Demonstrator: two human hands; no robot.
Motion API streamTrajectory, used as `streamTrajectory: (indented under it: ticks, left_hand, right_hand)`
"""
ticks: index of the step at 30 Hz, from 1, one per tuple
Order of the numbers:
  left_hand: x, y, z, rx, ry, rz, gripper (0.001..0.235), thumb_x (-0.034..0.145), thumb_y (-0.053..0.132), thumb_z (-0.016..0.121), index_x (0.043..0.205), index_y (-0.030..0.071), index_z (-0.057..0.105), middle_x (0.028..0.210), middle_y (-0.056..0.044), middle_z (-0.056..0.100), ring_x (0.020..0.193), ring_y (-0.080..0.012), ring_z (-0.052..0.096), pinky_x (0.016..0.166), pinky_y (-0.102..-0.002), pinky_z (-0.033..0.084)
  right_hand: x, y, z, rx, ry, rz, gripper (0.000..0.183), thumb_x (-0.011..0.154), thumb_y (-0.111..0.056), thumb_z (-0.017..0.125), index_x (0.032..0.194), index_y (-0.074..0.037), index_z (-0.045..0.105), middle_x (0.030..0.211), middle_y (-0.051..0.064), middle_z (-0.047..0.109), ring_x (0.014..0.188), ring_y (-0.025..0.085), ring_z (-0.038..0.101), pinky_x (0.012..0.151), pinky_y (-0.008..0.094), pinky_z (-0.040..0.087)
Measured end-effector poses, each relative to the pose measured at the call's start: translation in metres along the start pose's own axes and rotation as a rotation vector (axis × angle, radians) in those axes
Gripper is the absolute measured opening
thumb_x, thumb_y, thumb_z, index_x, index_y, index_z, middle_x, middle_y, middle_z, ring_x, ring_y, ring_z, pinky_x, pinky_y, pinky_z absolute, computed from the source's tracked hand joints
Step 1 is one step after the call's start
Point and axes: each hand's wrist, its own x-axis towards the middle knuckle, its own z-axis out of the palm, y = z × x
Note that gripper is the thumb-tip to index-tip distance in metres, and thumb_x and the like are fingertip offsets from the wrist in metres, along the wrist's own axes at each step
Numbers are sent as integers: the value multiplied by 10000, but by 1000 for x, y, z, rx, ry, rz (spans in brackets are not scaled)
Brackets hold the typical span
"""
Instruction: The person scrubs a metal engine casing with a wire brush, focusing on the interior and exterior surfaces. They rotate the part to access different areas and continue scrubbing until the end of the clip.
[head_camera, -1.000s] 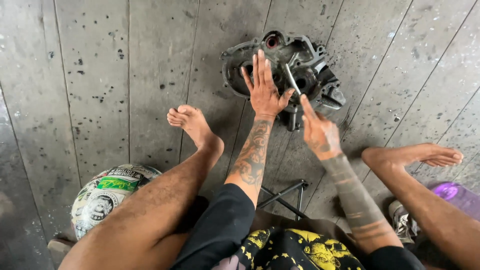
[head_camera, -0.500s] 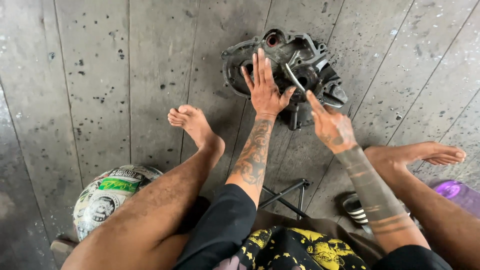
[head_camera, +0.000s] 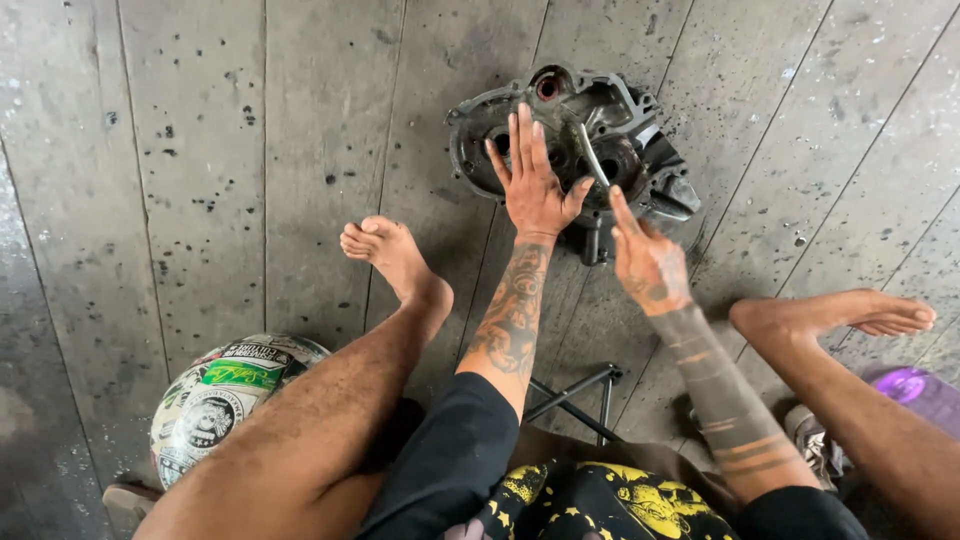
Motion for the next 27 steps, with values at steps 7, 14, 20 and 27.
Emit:
streamTrajectory:
  ticks: [7, 14, 20, 27]
  left_hand:
    - [-14, -3, -4, 13, -150, -84, 923, 1042, 798, 159, 1705, 159, 88, 1783, -106, 176, 1680, -318, 248, 1409, -649, 98]
    - [-12, 0, -4, 77, -157, -70, 912, 1050, 771, 237, 1681, 117, 166, 1756, -116, 253, 1649, -317, 337, 1403, -647, 172]
    - [-14, 0, -3, 100, -188, -83, 883, 1063, 727, 273, 1671, 91, 200, 1751, -115, 264, 1646, -313, 346, 1398, -650, 177]
    - [-14, 1, -4, 97, -188, -88, 869, 1076, 723, 250, 1683, 107, 171, 1758, -96, 252, 1654, -295, 332, 1409, -639, 170]
  right_hand:
    - [0, 20, 1, 7, -21, -87, 510, 1155, -196, 449, 1653, -128, 364, 651, 23, 455, 405, 123, 339, 346, 328, 394]
    - [7, 27, 2, 55, 54, -43, 503, 1146, -131, 515, 1633, -64, 412, 683, 36, 531, 418, 129, 387, 352, 316, 436]
    - [-6, 22, 11, 36, 85, -5, 557, 1142, -142, 501, 1667, -181, 318, 900, 100, 680, 465, 150, 435, 406, 342, 477]
    - [-1, 12, -10, 63, 44, -55, 516, 1133, -124, 519, 1634, -105, 399, 776, 78, 637, 411, 141, 401, 358, 335, 448]
